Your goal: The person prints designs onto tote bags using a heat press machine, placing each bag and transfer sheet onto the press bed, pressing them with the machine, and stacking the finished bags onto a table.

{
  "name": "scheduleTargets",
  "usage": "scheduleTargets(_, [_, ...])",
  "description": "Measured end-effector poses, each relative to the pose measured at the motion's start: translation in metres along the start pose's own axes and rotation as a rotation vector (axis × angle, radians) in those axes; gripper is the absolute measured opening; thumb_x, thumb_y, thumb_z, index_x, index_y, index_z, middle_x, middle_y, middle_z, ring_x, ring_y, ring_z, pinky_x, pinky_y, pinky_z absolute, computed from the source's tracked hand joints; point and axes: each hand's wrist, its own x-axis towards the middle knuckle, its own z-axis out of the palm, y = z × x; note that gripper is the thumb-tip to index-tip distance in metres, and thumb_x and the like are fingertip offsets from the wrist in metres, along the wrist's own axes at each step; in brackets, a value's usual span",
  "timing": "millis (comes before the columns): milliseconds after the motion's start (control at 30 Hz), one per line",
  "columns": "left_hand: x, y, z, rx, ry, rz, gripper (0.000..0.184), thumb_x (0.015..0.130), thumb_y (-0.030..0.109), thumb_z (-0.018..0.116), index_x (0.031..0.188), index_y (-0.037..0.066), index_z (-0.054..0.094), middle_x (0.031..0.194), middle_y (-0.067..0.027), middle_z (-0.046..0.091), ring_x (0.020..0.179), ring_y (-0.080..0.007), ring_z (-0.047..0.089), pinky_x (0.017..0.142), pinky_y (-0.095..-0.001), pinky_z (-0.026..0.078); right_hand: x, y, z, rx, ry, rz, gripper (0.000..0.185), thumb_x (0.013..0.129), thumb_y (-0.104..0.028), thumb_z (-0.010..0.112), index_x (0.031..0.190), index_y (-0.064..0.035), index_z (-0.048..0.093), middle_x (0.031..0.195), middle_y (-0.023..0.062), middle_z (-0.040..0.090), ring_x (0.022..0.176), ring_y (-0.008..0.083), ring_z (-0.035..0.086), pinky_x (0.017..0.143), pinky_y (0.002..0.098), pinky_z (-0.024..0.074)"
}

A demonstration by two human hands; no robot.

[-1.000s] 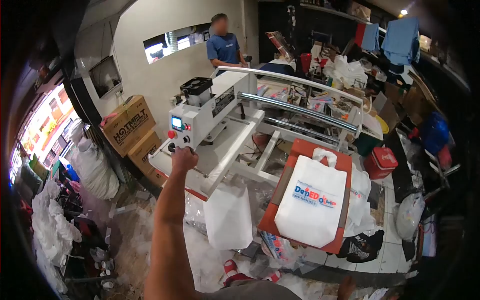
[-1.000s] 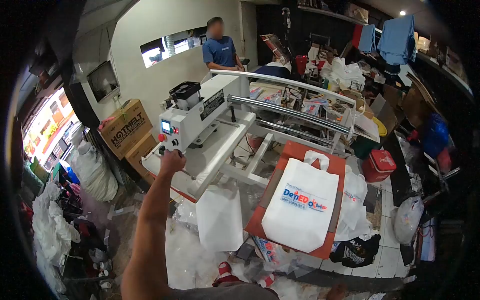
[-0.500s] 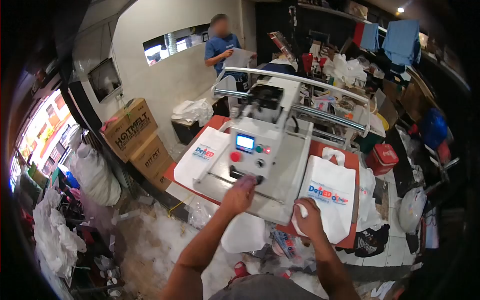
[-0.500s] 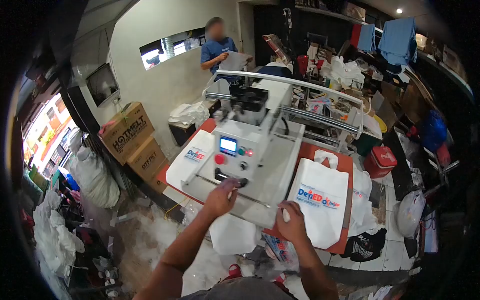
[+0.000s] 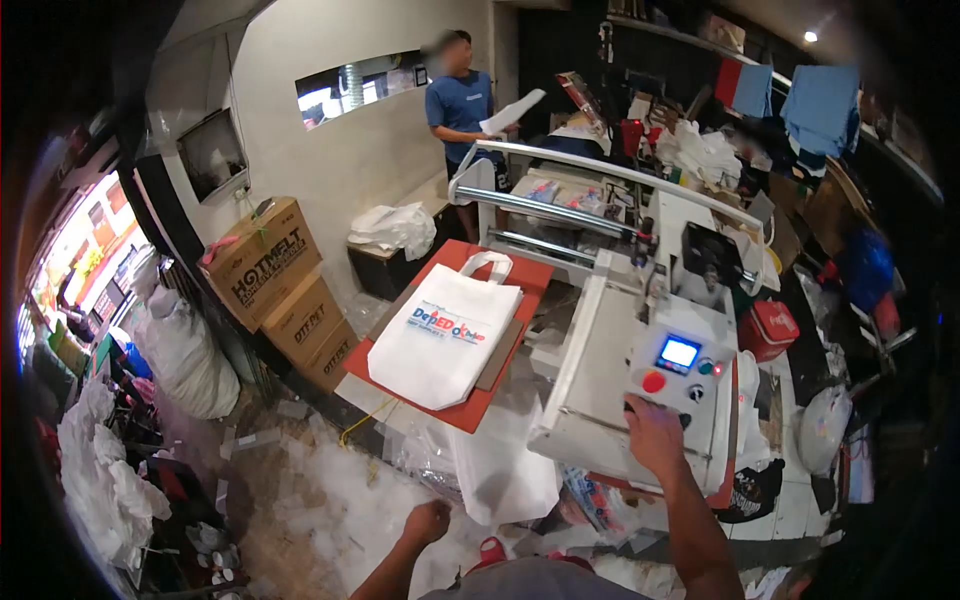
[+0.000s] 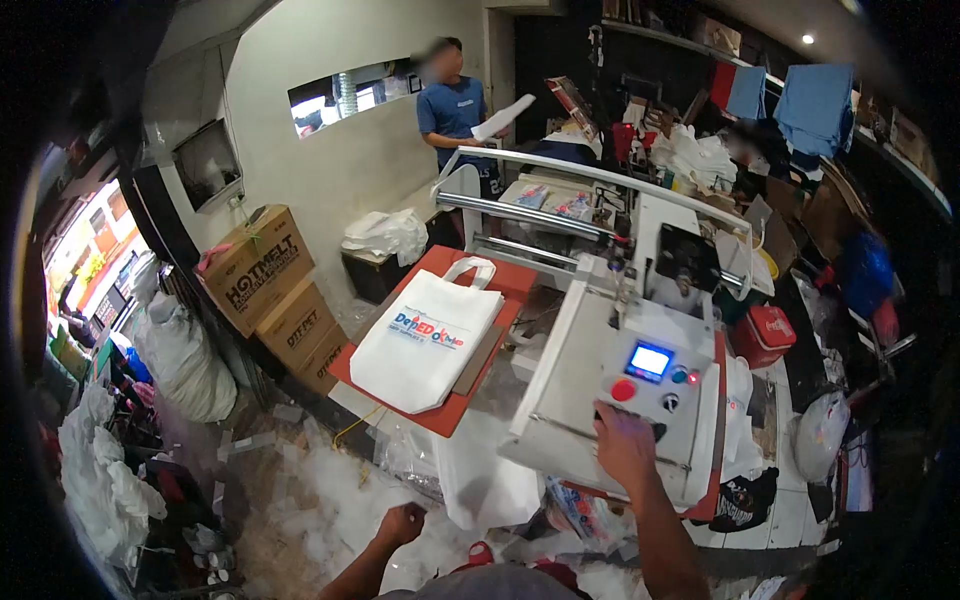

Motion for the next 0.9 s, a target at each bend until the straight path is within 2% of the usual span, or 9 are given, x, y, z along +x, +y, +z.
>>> scheduleTargets(300, [0.002,-0.077,0.068,0.213,-0.245,-0.209,0.034,0.088,0.034,0.056,0.106,0.009,0.070,0.104,-0.0209,0.070,0.102,-0.0384,0.066,0.091,-0.0464,0.053,-0.039,0.060,-0.026,-0.019,0.096,0.007,0.032,0.090,-0.016,0.060,0.122,-0.0103,0.063,0.098,0.0129,0.070,0.093,0.0331,0.065,0.083,0.0462,0.0457])
scheduleTargets(400, [0.004,-0.088,0.081,0.072,-0.146,-0.169,0.033,0.085,0.034,0.056,0.095,0.008,0.072,0.100,-0.0210,0.070,0.098,-0.0360,0.067,0.089,-0.0443,0.054,-0.055,0.089,-0.004,-0.239,-0.004,0.139,0.030,0.093,-0.018,0.053,0.119,-0.0048,0.064,0.107,0.0161,0.067,0.101,0.0363,0.059,0.091,0.0489,0.0400])
scheduleTargets(433, [0.012,-0.102,0.088,0.164,-0.228,-0.051,0.031,0.082,0.032,0.059,0.093,0.007,0.072,0.094,-0.0203,0.070,0.091,-0.0360,0.068,0.085,-0.0459,0.055,-0.056,0.103,0.003,-0.099,0.048,0.124,0.033,0.097,-0.021,0.047,0.122,-0.0055,0.063,0.110,0.0181,0.065,0.106,0.0365,0.058,0.095,0.0488,0.0391])
scheduleTargets(467, [0.015,-0.111,0.093,0.199,-0.338,-0.001,0.033,0.087,0.033,0.057,0.100,0.007,0.071,0.105,-0.0196,0.070,0.098,-0.0385,0.067,0.086,-0.0457,0.053,-0.065,0.132,0.023,-0.081,0.224,-0.048,0.036,0.099,-0.024,0.044,0.126,-0.0058,0.061,0.119,0.0192,0.063,0.112,0.0361,0.056,0.099,0.0476,0.0386])
scheduleTargets(500, [-0.004,-0.071,0.061,0.166,-0.172,0.063,0.028,0.079,0.029,0.061,0.087,0.004,0.073,0.091,-0.0183,0.070,0.091,-0.0356,0.067,0.080,-0.0488,0.055,-0.063,0.130,0.022,-0.043,0.273,-0.029,0.036,0.099,-0.024,0.045,0.126,-0.0056,0.061,0.119,0.0190,0.062,0.112,0.0357,0.056,0.099,0.0473,0.0387])
scheduleTargets(533, [0.016,-0.083,0.063,0.295,-0.384,0.083,0.027,0.081,0.026,0.059,0.088,0.004,0.072,0.091,-0.0183,0.070,0.094,-0.0370,0.067,0.083,-0.0478,0.055,-0.055,0.102,0.013,-0.049,0.281,0.053,0.036,0.098,-0.024,0.046,0.126,-0.0054,0.060,0.119,0.0188,0.062,0.112,0.0353,0.056,0.099,0.0470,0.0388])
scheduleTargets(600, [0.016,-0.095,0.057,0.050,-0.203,-0.081,0.028,0.082,0.024,0.056,0.092,0.003,0.072,0.094,-0.0203,0.069,0.095,-0.0386,0.066,0.086,-0.0479,0.053,-0.054,0.061,0.005,-0.059,0.314,0.170,0.036,0.097,-0.024,0.048,0.125,-0.0049,0.060,0.120,0.0183,0.062,0.113,0.0345,0.056,0.099,0.0465,0.0389])
scheduleTargets(700, [0.032,-0.132,0.045,-0.044,-0.242,-0.099,0.032,0.083,0.025,0.053,0.095,0.001,0.071,0.100,-0.0227,0.069,0.098,-0.0394,0.066,0.090,-0.0470,0.051,-0.043,0.020,0.023,-0.035,0.327,0.240,0.037,0.096,-0.024,0.050,0.125,-0.0043,0.060,0.120,0.0176,0.062,0.113,0.0333,0.056,0.100,0.0456,0.0392])
scheduleTargets(900, [0.052,-0.243,-0.029,0.063,-0.253,-0.204,0.034,0.085,0.031,0.053,0.095,0.004,0.070,0.100,-0.0213,0.069,0.095,-0.0381,0.067,0.086,-0.0472,0.052,-0.006,-0.073,0.089,0.041,0.298,0.347,0.038,0.093,-0.024,0.056,0.125,-0.0029,0.060,0.121,0.0162,0.061,0.113,0.0309,0.056,0.101,0.0439,0.0397])
